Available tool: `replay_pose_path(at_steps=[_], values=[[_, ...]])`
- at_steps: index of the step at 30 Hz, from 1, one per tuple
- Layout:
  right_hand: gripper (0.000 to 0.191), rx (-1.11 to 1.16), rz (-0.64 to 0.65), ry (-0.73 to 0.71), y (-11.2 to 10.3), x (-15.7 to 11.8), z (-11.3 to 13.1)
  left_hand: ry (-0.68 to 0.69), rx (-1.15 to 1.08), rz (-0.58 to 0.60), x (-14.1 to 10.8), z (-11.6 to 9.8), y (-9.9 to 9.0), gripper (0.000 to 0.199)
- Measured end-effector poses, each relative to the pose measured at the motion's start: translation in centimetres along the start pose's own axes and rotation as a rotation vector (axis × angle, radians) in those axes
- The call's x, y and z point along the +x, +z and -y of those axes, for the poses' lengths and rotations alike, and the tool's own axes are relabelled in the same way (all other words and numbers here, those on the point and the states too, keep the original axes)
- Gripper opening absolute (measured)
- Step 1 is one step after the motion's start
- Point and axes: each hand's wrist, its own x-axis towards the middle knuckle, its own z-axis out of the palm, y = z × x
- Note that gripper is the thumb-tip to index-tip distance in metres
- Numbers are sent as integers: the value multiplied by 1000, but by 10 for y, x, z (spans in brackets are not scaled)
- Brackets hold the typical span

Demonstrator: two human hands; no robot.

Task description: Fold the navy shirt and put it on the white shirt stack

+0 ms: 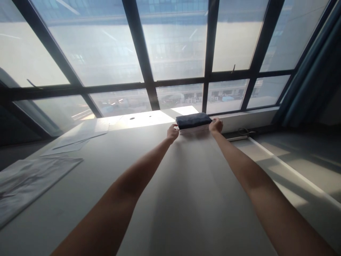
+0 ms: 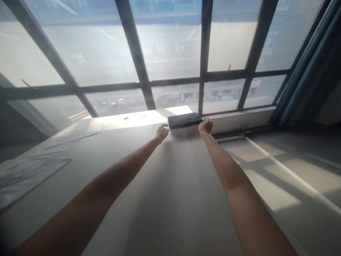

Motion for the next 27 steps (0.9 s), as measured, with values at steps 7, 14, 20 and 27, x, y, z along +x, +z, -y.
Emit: replay_pose_path(at_steps=[7,14,20,27], values=[[27,-125,199,-229,22,-93,14,271,317,53,-80,22,-81,26],[21,-253,473,-324,31,-158,24,450,563,184,-174,57,-169,27],[27,-407,515,-429,23,-172,29,407,501,146,-174,57,-168,27],[28,-648,418,-499,9,-202,30,356,447,105,-158,63,-170,26]])
